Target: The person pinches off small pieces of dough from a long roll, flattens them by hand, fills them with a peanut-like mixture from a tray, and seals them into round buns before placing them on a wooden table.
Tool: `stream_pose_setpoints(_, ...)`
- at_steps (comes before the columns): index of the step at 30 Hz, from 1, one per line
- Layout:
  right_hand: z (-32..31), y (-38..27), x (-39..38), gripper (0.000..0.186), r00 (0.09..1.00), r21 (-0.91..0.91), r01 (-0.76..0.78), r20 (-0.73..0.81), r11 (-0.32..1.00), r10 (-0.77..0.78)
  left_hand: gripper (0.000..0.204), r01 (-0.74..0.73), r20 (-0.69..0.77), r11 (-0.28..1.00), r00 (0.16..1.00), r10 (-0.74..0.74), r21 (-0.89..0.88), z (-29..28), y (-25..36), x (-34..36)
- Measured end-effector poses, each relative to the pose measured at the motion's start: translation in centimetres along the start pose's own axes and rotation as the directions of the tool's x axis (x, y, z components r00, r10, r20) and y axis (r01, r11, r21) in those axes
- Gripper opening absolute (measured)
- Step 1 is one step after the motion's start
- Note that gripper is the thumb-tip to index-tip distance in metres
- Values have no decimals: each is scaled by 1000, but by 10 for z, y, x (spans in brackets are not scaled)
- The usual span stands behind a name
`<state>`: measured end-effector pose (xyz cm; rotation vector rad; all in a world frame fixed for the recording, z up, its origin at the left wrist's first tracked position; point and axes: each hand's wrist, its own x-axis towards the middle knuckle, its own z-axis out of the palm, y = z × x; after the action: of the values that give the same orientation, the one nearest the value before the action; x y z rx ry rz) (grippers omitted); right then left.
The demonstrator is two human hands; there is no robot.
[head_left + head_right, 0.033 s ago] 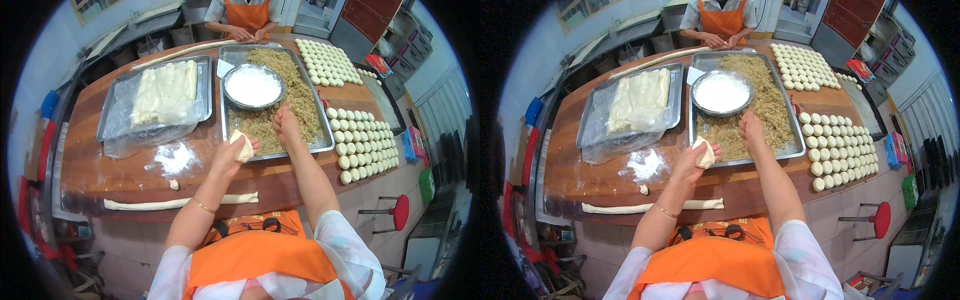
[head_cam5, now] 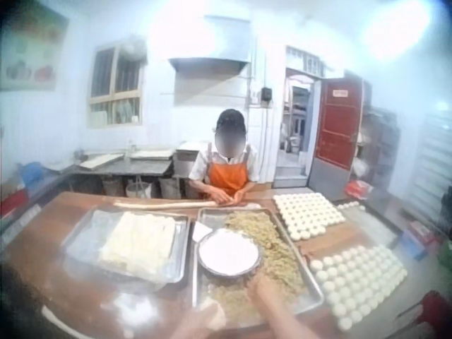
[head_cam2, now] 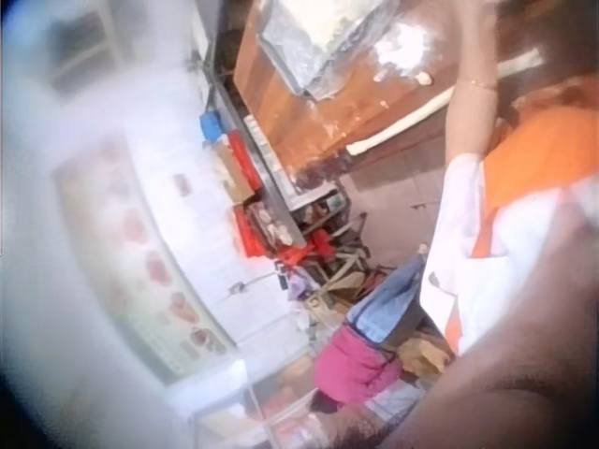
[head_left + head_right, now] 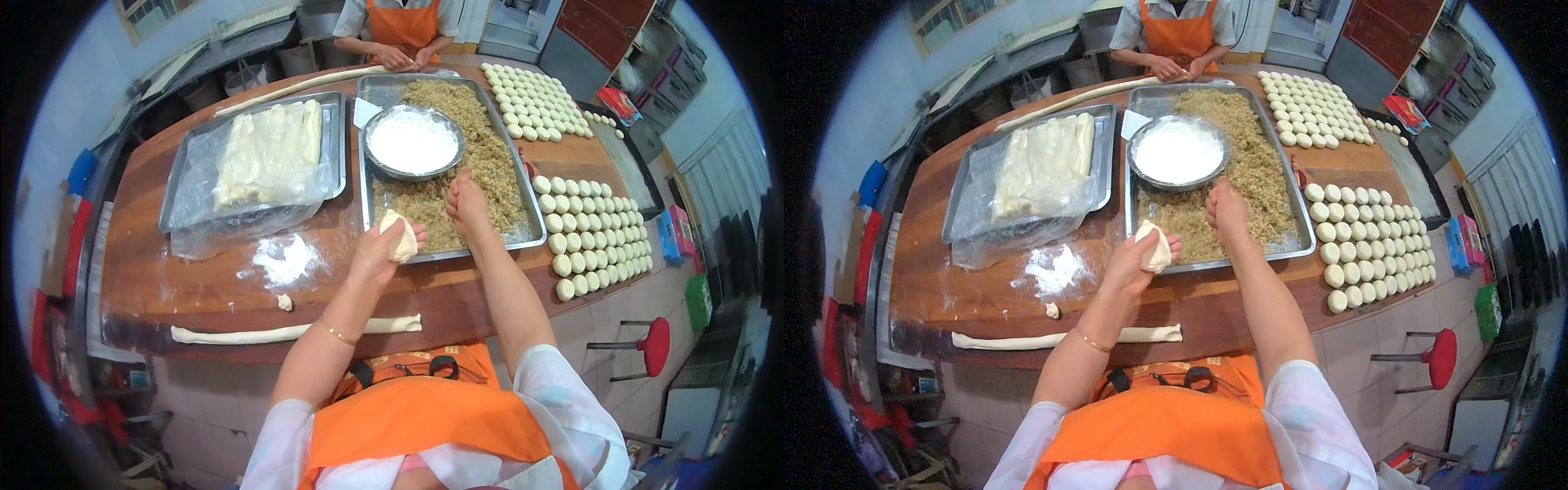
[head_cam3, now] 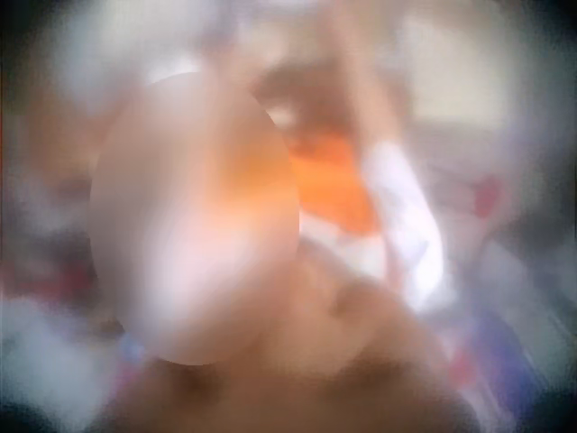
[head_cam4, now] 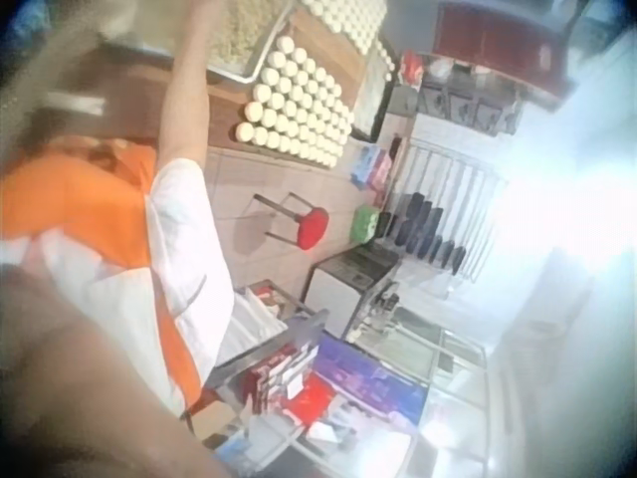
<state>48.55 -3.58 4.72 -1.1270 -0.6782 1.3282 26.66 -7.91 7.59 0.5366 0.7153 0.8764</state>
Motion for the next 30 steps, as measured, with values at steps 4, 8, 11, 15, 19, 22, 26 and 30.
stream_pose_setpoints(4, 3, -2, -9, 35, 954, -213, 289, 149, 933, -261, 25, -60, -42, 993, 997, 64, 99, 17, -9, 36)
stream_pose_setpoints(8, 26, -8, -42, 26, 829, -352, 559, 250, 751, -500, 25, 51, -242, 996, 968, -67, -69, 36, -8, 69)
stream_pose_setpoints(11, 21, 2, -52, 36, 536, -717, 696, 490, 31, -688, 21, -28, -150, 983, 989, 1, -184, 49, -10, 64)
stream_pose_setpoints(15, 18, -14, -65, 38, 570, -741, 670, 480, 39, -667, 21, -54, -154, 992, 987, 36, -114, 29, -15, 64)
stream_pose_setpoints(19, 24, -17, -63, 33, 752, -576, 637, 321, 512, -576, 19, -107, -115, 994, 988, 107, 5, 31, -15, 55)
stream_pose_setpoints(22, 34, -6, -63, 24, 641, -552, 729, 343, 405, -687, 16, -191, -101, 976, 974, 201, 101, 27, -15, 51)
stream_pose_setpoints(26, 49, 9, -70, 22, 600, -618, 723, 343, 307, -722, 15, -245, -158, 933, 943, 292, 263, 19, -18, 44)
stream_pose_setpoints(30, 53, -6, -70, 21, 653, -610, 698, 327, 375, -683, 25, -199, -188, 955, 952, 242, 220, 36, 1, 18)
